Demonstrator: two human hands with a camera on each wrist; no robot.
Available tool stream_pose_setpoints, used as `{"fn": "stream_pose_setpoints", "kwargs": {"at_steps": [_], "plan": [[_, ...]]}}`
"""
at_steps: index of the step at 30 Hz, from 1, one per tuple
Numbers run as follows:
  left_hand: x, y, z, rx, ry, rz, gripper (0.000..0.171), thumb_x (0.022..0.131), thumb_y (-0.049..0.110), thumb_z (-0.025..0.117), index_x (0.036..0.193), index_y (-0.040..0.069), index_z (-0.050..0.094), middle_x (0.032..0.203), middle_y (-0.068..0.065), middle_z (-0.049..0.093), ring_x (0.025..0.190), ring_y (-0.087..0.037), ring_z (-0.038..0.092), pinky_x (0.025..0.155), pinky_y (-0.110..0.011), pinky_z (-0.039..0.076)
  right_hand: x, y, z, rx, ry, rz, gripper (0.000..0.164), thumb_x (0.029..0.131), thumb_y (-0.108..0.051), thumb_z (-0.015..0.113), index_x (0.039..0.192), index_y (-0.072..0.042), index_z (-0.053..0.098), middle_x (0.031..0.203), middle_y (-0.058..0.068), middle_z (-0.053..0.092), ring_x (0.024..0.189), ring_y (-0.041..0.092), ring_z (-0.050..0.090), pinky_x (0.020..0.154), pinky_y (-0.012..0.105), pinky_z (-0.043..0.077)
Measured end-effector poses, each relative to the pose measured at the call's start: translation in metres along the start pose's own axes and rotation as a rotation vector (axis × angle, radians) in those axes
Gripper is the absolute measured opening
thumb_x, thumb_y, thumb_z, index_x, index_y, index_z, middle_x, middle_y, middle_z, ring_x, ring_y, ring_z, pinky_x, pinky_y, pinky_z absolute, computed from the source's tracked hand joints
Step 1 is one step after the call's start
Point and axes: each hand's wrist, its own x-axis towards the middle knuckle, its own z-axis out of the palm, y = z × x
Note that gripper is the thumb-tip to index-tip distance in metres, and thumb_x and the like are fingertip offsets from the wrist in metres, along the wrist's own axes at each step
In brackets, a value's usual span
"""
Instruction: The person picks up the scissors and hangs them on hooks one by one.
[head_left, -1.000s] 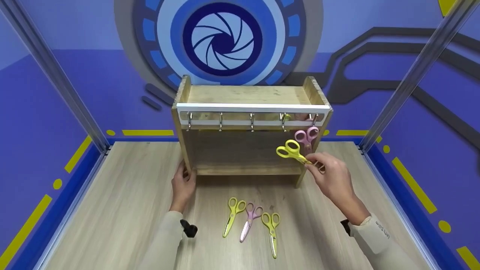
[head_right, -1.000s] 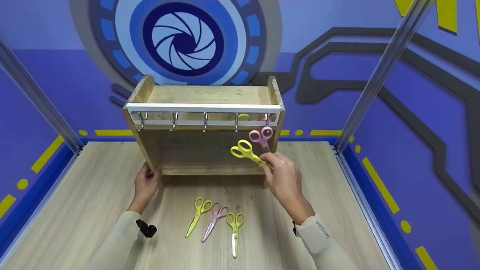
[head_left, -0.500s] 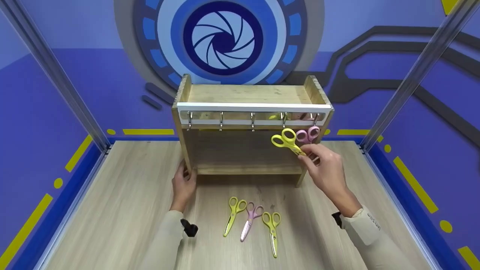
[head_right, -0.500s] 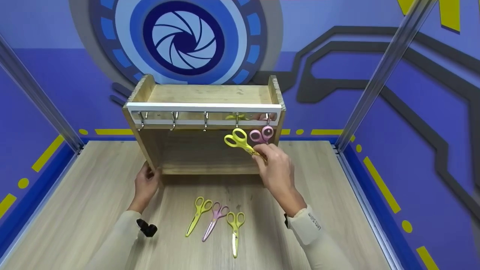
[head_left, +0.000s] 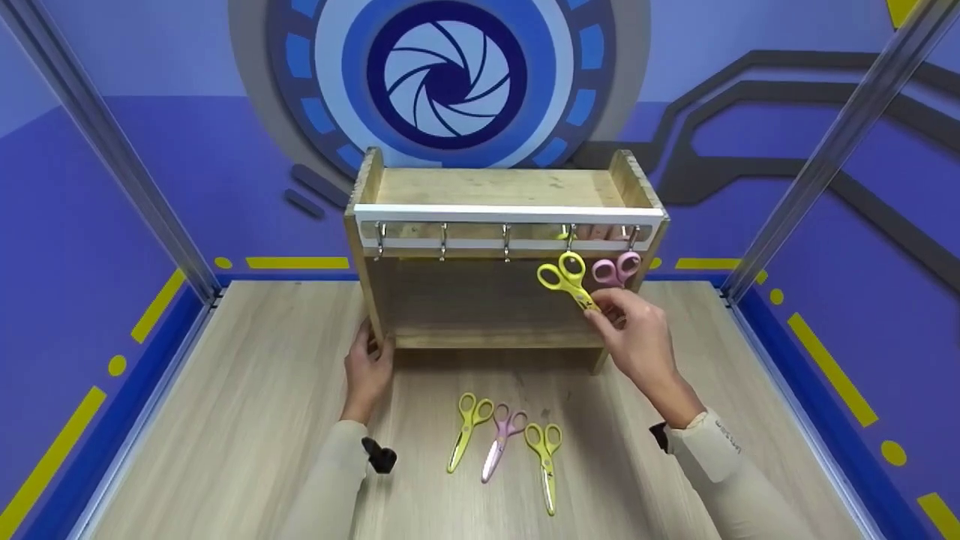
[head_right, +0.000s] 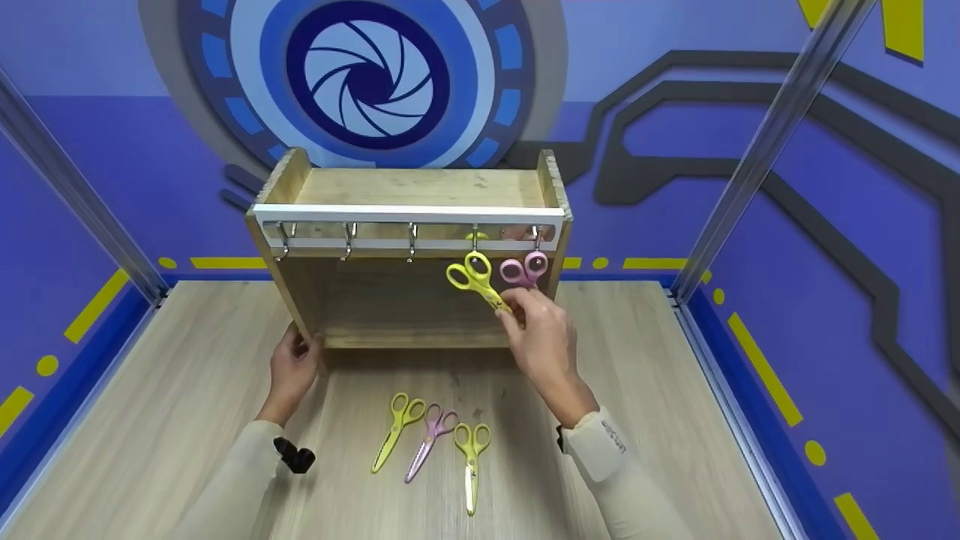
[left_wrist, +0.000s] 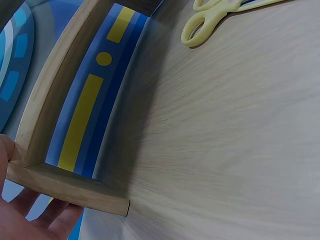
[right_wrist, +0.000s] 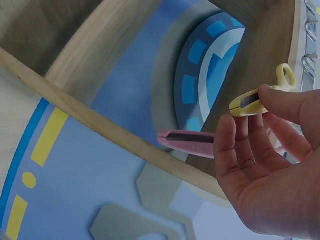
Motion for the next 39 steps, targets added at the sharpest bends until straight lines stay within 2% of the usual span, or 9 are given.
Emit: {"fn": "stream_pose_setpoints", "kwargs": {"at_steps": [6,15,22,34,39], "plan": [[0.001,-0.002,0.001,0.017,0.009,0.011,0.055,0.105,0.014,0.058,0.156,0.005,0.039,0.144,-0.026,0.055,0.128,-0.039,0.058,0.103,-0.049,0.053,-0.001,-0.001,0.010,0.021,-0.022,0.050,0.018,0.088,-0.008,0.083,0.103,-0.005,0.075,0.087,0.006,0.071,0.075,0.016,0.064,0.066,0.032,0.058],[0.001,-0.002,0.002,0.016,0.016,0.003,0.055,0.105,0.015,0.059,0.156,0.007,0.041,0.142,-0.022,0.057,0.126,-0.036,0.060,0.101,-0.047,0.054,-0.002,0.001,0.030,0.015,0.014,0.016,0.014,0.087,-0.008,0.083,0.098,-0.004,0.075,0.083,0.007,0.072,0.072,0.019,0.066,0.064,0.038,0.057],[0.001,0.000,0.002,0.035,0.002,-0.009,0.056,0.105,0.016,0.058,0.157,0.008,0.039,0.144,-0.021,0.055,0.128,-0.036,0.058,0.103,-0.048,0.053,-0.004,0.001,0.042,0.016,-0.007,0.038,0.011,0.089,-0.009,0.080,0.097,-0.003,0.075,0.084,0.009,0.073,0.073,0.021,0.068,0.066,0.039,0.059],[0.000,0.001,0.001,0.032,-0.012,-0.017,0.056,0.107,0.018,0.056,0.159,0.011,0.037,0.148,-0.021,0.052,0.131,-0.037,0.056,0.104,-0.049,0.051,-0.005,0.002,0.047,0.013,-0.028,0.074,0.011,0.091,-0.011,0.078,0.097,-0.002,0.074,0.085,0.010,0.073,0.074,0.023,0.069,0.065,0.040,0.059],[0.000,0.000,0.000,0.030,-0.008,-0.019,0.056,0.107,0.018,0.056,0.159,0.009,0.036,0.147,-0.022,0.053,0.131,-0.037,0.055,0.105,-0.049,0.051,-0.006,0.004,0.047,0.014,-0.033,0.068,0.013,0.090,-0.011,0.079,0.097,-0.002,0.074,0.085,0.010,0.073,0.073,0.024,0.069,0.065,0.041,0.060]]}}
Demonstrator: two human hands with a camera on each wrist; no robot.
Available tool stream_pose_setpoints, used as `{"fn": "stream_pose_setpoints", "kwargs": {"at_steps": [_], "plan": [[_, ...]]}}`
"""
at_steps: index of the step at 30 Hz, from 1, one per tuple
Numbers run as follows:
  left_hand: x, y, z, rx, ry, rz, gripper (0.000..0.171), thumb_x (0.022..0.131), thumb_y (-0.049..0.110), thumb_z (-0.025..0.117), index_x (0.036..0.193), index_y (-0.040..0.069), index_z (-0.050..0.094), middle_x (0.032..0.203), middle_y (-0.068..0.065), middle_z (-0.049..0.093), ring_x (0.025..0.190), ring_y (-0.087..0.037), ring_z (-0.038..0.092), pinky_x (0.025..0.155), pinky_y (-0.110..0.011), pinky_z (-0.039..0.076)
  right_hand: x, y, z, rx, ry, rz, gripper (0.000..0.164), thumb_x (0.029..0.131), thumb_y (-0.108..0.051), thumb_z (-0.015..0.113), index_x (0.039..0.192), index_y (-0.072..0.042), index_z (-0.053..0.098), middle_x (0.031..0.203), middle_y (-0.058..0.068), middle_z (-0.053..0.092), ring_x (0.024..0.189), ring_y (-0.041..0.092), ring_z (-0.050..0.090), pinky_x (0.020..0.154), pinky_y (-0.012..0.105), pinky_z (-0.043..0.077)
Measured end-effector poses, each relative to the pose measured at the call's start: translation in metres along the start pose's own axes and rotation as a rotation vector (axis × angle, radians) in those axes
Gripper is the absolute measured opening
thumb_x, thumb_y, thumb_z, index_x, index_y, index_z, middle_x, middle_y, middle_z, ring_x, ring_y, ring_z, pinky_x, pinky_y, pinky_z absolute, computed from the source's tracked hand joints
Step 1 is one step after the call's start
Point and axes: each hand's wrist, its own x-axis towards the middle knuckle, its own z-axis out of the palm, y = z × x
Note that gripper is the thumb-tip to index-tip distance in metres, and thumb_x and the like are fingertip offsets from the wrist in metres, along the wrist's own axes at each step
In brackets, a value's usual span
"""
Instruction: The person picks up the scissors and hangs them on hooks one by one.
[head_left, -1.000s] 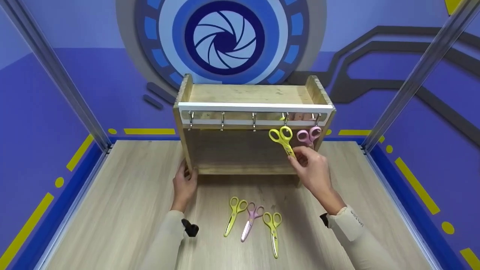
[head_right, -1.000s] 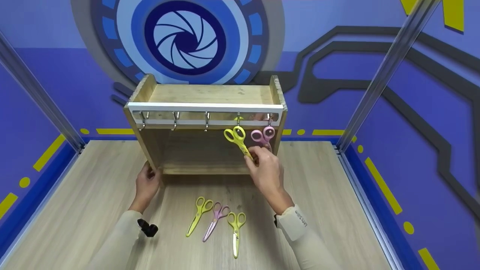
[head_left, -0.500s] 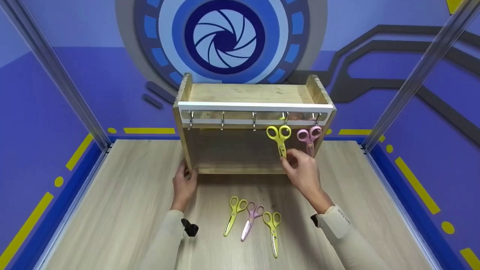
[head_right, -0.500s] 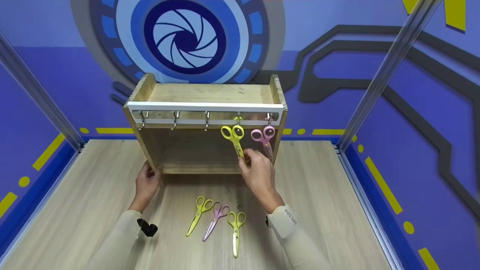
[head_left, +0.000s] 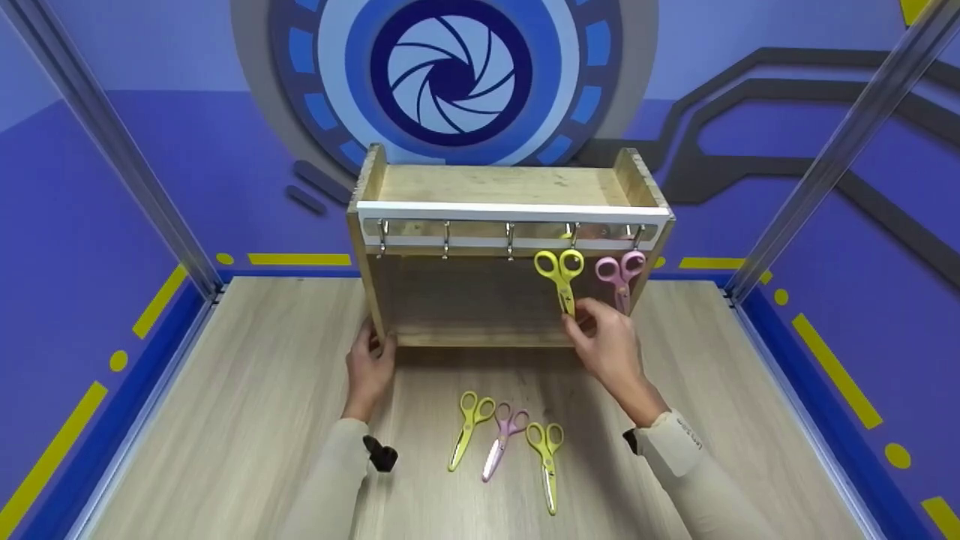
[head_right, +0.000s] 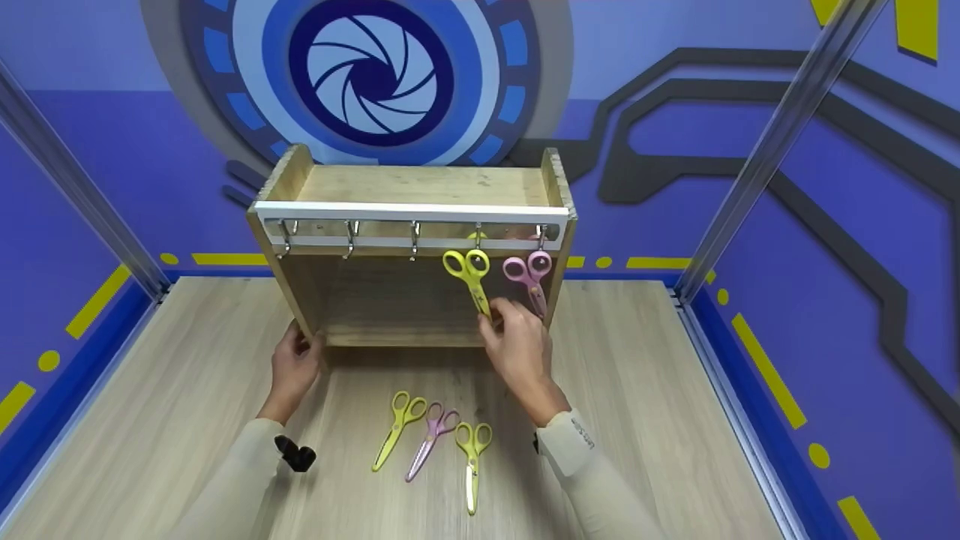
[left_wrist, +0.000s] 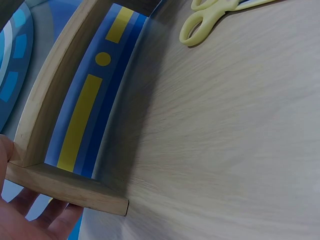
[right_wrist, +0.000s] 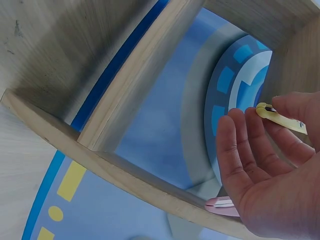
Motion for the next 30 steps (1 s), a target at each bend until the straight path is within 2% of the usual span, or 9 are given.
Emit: {"fn": "stream_pose_setpoints", "kwargs": {"at_steps": [7,12,16,19,23,28,30], "plan": [[0.000,0.000,0.000,-0.013,0.009,0.009,0.057,0.106,0.018,0.058,0.158,0.007,0.037,0.144,-0.024,0.055,0.128,-0.038,0.058,0.103,-0.050,0.053,0.000,0.003,-0.001,0.017,0.000,-0.037,0.014,0.089,-0.009,0.080,0.098,-0.002,0.074,0.085,0.010,0.074,0.074,0.025,0.071,0.067,0.042,0.061],[-0.001,0.000,0.000,-0.014,0.008,0.007,0.057,0.106,0.018,0.058,0.158,0.008,0.037,0.144,-0.023,0.055,0.128,-0.037,0.058,0.102,-0.050,0.053,-0.004,0.002,-0.003,0.025,-0.025,0.011,0.022,0.091,-0.013,0.079,0.109,-0.002,0.073,0.093,0.010,0.076,0.078,0.022,0.073,0.068,0.040,0.063],[-0.001,0.001,0.001,-0.014,0.000,-0.002,0.057,0.106,0.019,0.057,0.159,0.009,0.037,0.145,-0.022,0.054,0.129,-0.036,0.057,0.103,-0.049,0.053,-0.013,0.001,-0.008,-0.014,-0.080,0.075,0.038,0.091,-0.021,0.080,0.123,-0.005,0.069,0.107,0.011,0.076,0.082,0.023,0.073,0.069,0.043,0.062],[-0.002,0.001,0.001,-0.010,-0.002,0.001,0.056,0.106,0.019,0.057,0.158,0.009,0.037,0.144,-0.022,0.055,0.129,-0.035,0.057,0.103,-0.048,0.053,-0.024,-0.001,-0.013,-0.067,-0.142,0.107,0.049,0.092,-0.026,0.080,0.134,-0.008,0.063,0.113,0.012,0.073,0.083,0.023,0.073,0.070,0.046,0.061],[-0.002,0.000,0.001,-0.004,0.002,0.007,0.056,0.106,0.019,0.058,0.158,0.009,0.038,0.144,-0.021,0.055,0.128,-0.035,0.058,0.103,-0.048,0.053,-0.043,-0.001,-0.014,-0.122,-0.220,0.106,0.062,0.091,-0.028,0.081,0.144,-0.008,0.055,0.118,0.015,0.071,0.090,0.029,0.072,0.073,0.050,0.060],[-0.002,0.001,0.000,0.000,-0.006,0.007,0.057,0.107,0.020,0.056,0.159,0.009,0.036,0.145,-0.021,0.054,0.130,-0.035,0.056,0.104,-0.048,0.052,-0.076,0.000,-0.007,-0.198,-0.324,0.103,0.072,0.089,-0.029,0.083,0.149,-0.007,0.050,0.131,0.026,0.063,0.105,0.042,0.068,0.079,0.057,0.059],[-0.001,0.000,-0.001,-0.007,-0.007,0.007,0.057,0.107,0.019,0.056,0.159,0.008,0.036,0.145,-0.022,0.053,0.130,-0.036,0.056,0.104,-0.048,0.052,-0.089,0.001,-0.003,-0.228,-0.363,0.094,0.072,0.088,-0.029,0.084,0.149,-0.011,0.051,0.133,0.027,0.062,0.105,0.044,0.067,0.077,0.059,0.059]]}}
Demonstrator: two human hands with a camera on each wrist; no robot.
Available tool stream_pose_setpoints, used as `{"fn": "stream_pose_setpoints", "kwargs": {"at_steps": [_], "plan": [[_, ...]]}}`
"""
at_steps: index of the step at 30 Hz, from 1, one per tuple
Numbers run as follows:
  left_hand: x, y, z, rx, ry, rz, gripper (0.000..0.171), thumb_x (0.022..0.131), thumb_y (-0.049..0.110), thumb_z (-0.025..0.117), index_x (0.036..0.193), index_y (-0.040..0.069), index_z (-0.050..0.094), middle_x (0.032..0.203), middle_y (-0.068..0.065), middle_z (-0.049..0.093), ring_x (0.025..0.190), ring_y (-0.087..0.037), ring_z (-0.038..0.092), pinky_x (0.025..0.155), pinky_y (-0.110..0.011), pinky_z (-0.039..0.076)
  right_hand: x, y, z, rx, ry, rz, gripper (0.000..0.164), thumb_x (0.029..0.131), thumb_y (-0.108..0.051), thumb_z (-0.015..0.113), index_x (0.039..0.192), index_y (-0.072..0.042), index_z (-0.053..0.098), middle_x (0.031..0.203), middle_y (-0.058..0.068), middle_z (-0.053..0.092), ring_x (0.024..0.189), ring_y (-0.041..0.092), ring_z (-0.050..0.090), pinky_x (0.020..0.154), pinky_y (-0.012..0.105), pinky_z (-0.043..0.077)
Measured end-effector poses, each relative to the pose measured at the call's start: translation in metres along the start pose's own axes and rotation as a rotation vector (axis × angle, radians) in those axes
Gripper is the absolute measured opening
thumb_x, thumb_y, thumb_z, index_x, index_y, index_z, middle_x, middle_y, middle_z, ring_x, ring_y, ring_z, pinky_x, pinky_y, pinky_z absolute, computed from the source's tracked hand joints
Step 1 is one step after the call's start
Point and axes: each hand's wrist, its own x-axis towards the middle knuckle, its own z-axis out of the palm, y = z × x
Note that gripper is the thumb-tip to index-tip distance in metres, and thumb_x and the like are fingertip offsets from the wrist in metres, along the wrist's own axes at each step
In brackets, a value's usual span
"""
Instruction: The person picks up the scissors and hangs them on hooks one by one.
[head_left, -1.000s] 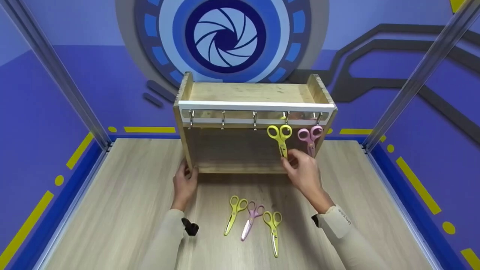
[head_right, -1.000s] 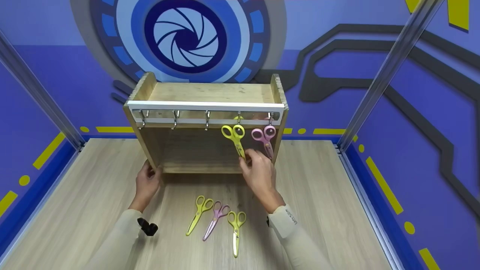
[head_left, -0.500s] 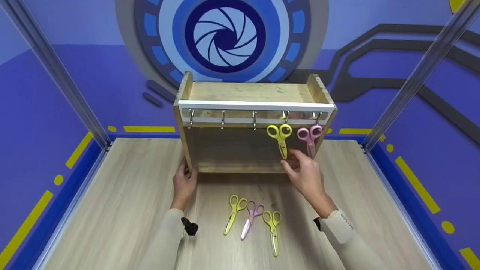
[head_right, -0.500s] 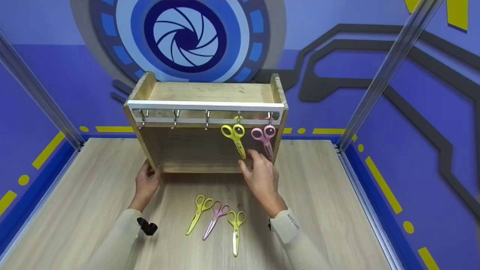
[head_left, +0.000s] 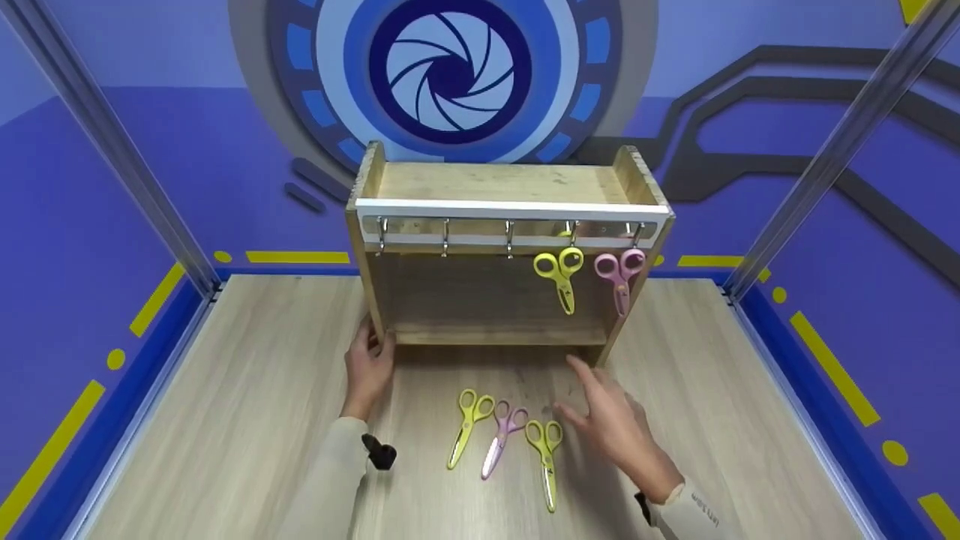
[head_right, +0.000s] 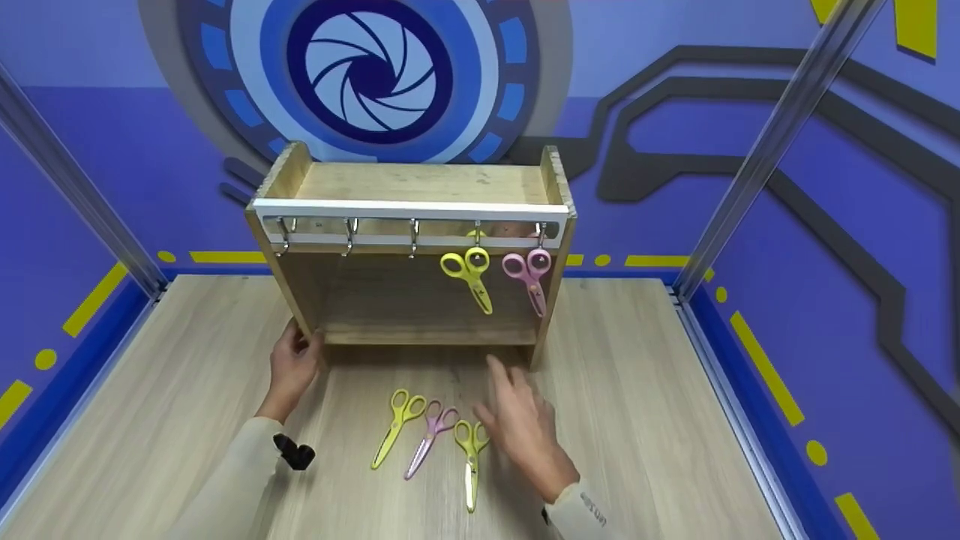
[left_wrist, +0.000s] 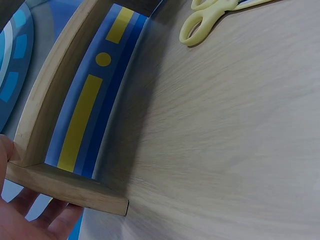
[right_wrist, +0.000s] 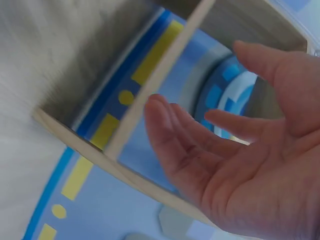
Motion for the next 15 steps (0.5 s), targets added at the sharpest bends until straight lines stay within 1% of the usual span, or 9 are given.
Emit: {"fn": "stream_pose_setpoints", "kwargs": {"at_steps": [1,3,6,9,10,12,15], "plan": [[0.000,0.000,0.000,-0.003,0.002,0.000,0.057,0.107,0.019,0.056,0.159,0.008,0.036,0.145,-0.022,0.053,0.130,-0.036,0.056,0.104,-0.049,0.052,-0.005,0.001,0.005,-0.011,-0.017,-0.006,0.072,0.087,-0.029,0.084,0.149,-0.013,0.051,0.133,0.026,0.061,0.106,0.044,0.066,0.078,0.060,0.058],[0.001,-0.001,0.000,-0.009,0.007,0.002,0.057,0.106,0.018,0.057,0.159,0.007,0.036,0.145,-0.023,0.053,0.130,-0.038,0.056,0.104,-0.049,0.052,-0.013,0.002,0.014,-0.025,-0.049,-0.016,0.070,0.087,-0.029,0.085,0.147,-0.017,0.053,0.131,0.022,0.062,0.103,0.041,0.067,0.074,0.058,0.058],[0.002,-0.002,0.000,-0.011,0.009,0.004,0.058,0.106,0.016,0.057,0.158,0.005,0.036,0.146,-0.025,0.053,0.130,-0.040,0.056,0.104,-0.050,0.052,-0.022,0.005,0.028,-0.033,-0.089,-0.025,0.068,0.084,-0.029,0.087,0.144,-0.021,0.055,0.124,0.016,0.062,0.091,0.030,0.066,0.065,0.049,0.057],[0.002,-0.002,0.000,-0.004,0.003,-0.004,0.058,0.106,0.018,0.056,0.159,0.005,0.035,0.146,-0.024,0.053,0.130,-0.039,0.057,0.104,-0.048,0.052,-0.029,0.007,0.039,-0.037,-0.106,-0.030,0.066,0.082,-0.029,0.088,0.140,-0.022,0.058,0.112,0.010,0.060,0.077,0.018,0.057,0.056,0.038,0.050],[0.002,-0.002,0.000,-0.003,0.002,-0.008,0.058,0.106,0.018,0.056,0.159,0.005,0.035,0.146,-0.024,0.053,0.130,-0.038,0.057,0.104,-0.048,0.052,-0.032,0.008,0.042,-0.035,-0.114,-0.032,0.066,0.082,-0.030,0.089,0.140,-0.022,0.058,0.109,0.008,0.059,0.074,0.015,0.054,0.054,0.035,0.047],[0.002,-0.002,0.000,-0.002,0.001,-0.013,0.058,0.106,0.018,0.056,0.159,0.006,0.035,0.146,-0.023,0.053,0.130,-0.037,0.057,0.104,-0.048,0.052,-0.037,0.010,0.048,-0.028,-0.128,-0.044,0.065,0.081,-0.030,0.089,0.138,-0.020,0.060,0.102,0.006,0.056,0.070,0.013,0.048,0.052,0.032,0.042],[0.001,-0.001,0.000,0.000,0.004,-0.016,0.058,0.106,0.019,0.057,0.159,0.007,0.036,0.146,-0.022,0.054,0.130,-0.036,0.057,0.104,-0.047,0.052,-0.043,0.011,0.054,-0.021,-0.179,-0.048,0.063,0.081,-0.031,0.089,0.137,-0.017,0.062,0.098,0.004,0.054,0.070,0.014,0.048,0.051,0.033,0.042]]}}
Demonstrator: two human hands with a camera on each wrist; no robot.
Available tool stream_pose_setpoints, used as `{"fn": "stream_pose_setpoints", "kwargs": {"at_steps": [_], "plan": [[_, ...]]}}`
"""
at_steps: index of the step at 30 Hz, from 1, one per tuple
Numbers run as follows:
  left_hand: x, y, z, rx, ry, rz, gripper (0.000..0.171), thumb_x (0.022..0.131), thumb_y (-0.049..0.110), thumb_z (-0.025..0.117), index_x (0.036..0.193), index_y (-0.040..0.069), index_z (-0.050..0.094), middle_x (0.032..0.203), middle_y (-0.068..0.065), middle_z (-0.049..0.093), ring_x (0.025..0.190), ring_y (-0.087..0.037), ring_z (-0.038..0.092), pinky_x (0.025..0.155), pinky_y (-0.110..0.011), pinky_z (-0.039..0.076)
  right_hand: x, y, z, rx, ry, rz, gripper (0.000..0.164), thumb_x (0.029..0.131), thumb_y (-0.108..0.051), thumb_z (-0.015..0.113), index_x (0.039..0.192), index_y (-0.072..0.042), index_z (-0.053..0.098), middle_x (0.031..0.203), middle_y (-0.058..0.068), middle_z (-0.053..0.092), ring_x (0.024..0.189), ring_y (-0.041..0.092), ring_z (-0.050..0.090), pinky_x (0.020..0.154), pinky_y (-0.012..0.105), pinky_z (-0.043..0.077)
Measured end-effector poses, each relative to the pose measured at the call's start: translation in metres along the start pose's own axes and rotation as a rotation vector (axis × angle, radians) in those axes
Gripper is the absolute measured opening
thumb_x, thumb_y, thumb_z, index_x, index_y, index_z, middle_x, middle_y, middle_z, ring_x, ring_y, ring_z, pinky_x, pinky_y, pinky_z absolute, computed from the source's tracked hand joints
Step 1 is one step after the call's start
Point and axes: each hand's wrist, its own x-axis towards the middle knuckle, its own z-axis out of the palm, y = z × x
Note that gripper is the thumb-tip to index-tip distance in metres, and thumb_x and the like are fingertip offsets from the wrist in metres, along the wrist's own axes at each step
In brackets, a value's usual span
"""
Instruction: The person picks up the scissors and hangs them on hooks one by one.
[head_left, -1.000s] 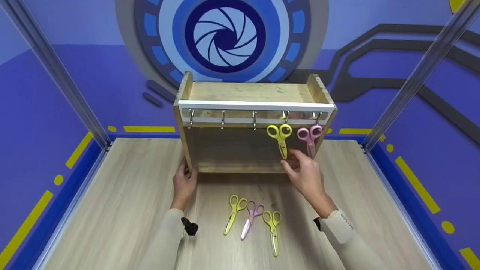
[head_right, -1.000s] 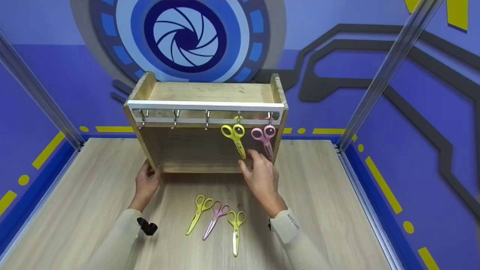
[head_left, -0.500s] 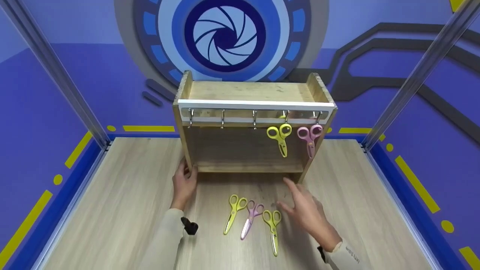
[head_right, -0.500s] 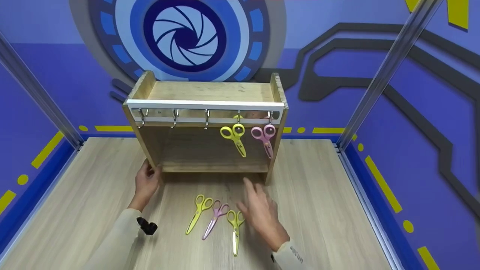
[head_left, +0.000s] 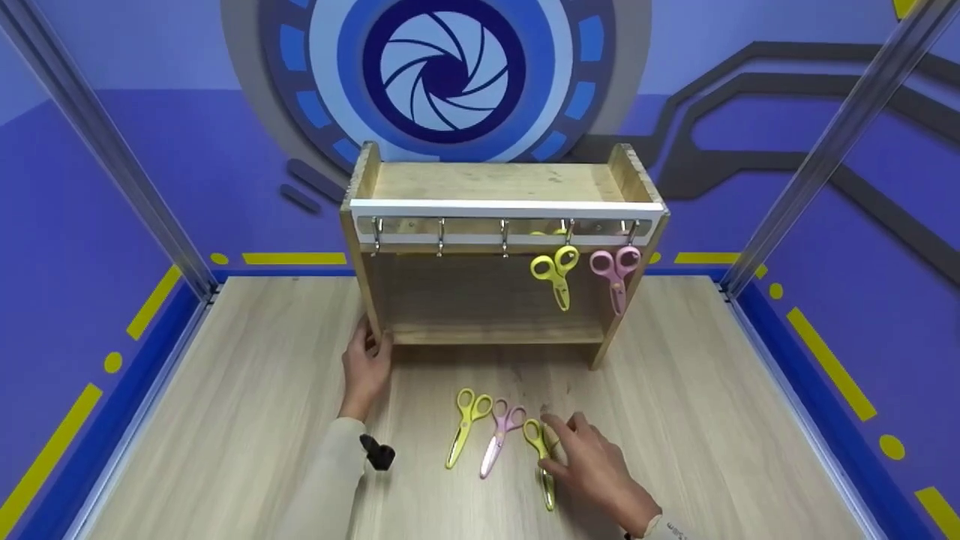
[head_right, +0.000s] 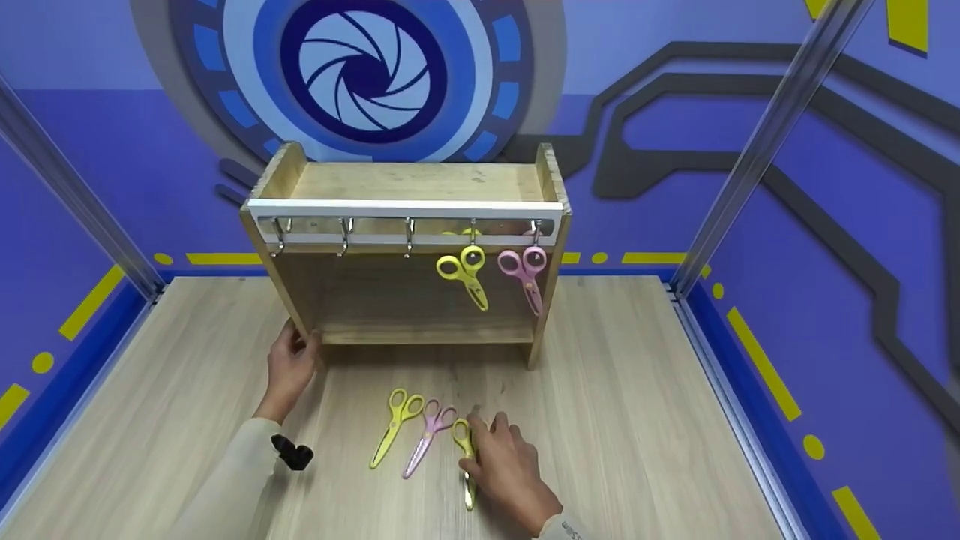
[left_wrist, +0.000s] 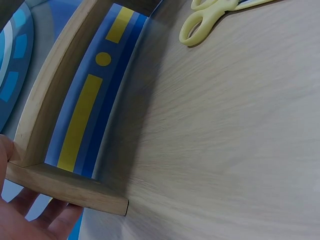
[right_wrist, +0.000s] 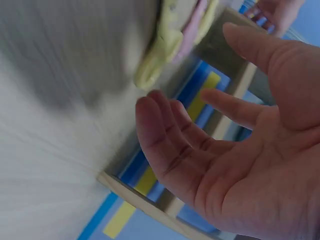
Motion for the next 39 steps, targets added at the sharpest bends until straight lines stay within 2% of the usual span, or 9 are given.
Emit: {"fn": "stream_pose_setpoints", "kwargs": {"at_steps": [4,8,19,26,32,35,39], "plan": [[0.000,-0.001,0.000,0.006,0.003,0.006,0.057,0.106,0.018,0.057,0.158,0.006,0.036,0.144,-0.023,0.054,0.129,-0.037,0.057,0.104,-0.048,0.052,-0.003,-0.001,0.008,0.002,-0.083,0.040,0.062,0.081,-0.033,0.089,0.135,-0.015,0.063,0.098,0.006,0.055,0.074,0.018,0.054,0.055,0.041,0.048],[0.000,-0.001,0.000,0.004,0.012,0.017,0.056,0.106,0.017,0.057,0.158,0.005,0.038,0.143,-0.024,0.055,0.128,-0.038,0.058,0.103,-0.050,0.052,-0.004,-0.001,0.014,-0.008,-0.124,0.069,0.060,0.081,-0.034,0.088,0.132,-0.015,0.063,0.097,0.006,0.055,0.075,0.019,0.054,0.056,0.044,0.049],[0.000,-0.001,0.000,-0.017,0.015,0.049,0.056,0.106,0.016,0.058,0.157,0.005,0.039,0.141,-0.026,0.056,0.128,-0.040,0.058,0.102,-0.050,0.053,-0.007,0.004,0.020,-0.039,-0.081,0.029,0.054,0.080,-0.031,0.089,0.126,-0.016,0.065,0.090,0.000,0.053,0.070,0.017,0.052,0.051,0.038,0.045],[0.000,-0.002,0.000,-0.019,0.013,0.043,0.056,0.105,0.014,0.057,0.157,0.003,0.038,0.141,-0.027,0.055,0.128,-0.040,0.058,0.103,-0.050,0.052,-0.006,0.008,0.014,-0.017,-0.140,0.082,0.053,0.081,-0.019,0.088,0.128,-0.020,0.064,0.090,-0.001,0.053,0.070,0.016,0.049,0.051,0.036,0.042],[0.000,-0.002,0.000,-0.011,0.014,0.038,0.056,0.106,0.015,0.057,0.157,0.004,0.038,0.142,-0.026,0.056,0.128,-0.039,0.058,0.103,-0.049,0.052,-0.009,0.021,0.006,-0.037,-0.120,0.094,0.054,0.080,-0.013,0.087,0.129,-0.019,0.064,0.090,-0.001,0.055,0.073,0.017,0.054,0.052,0.038,0.046],[0.001,-0.002,0.000,-0.014,0.016,0.038,0.056,0.106,0.016,0.058,0.157,0.005,0.039,0.142,-0.025,0.056,0.128,-0.038,0.058,0.103,-0.049,0.052,-0.007,0.027,0.003,-0.060,-0.115,0.143,0.048,0.080,-0.012,0.087,0.123,-0.018,0.068,0.089,-0.001,0.057,0.074,0.017,0.056,0.054,0.039,0.049],[0.000,-0.002,0.001,-0.018,0.018,0.032,0.056,0.106,0.017,0.058,0.157,0.006,0.039,0.142,-0.023,0.057,0.128,-0.037,0.058,0.103,-0.049,0.053,-0.003,0.035,0.000,-0.067,-0.110,0.202,0.028,0.082,-0.008,0.084,0.107,-0.015,0.074,0.083,-0.002,0.057,0.072,0.016,0.056,0.056,0.039,0.051]]}}
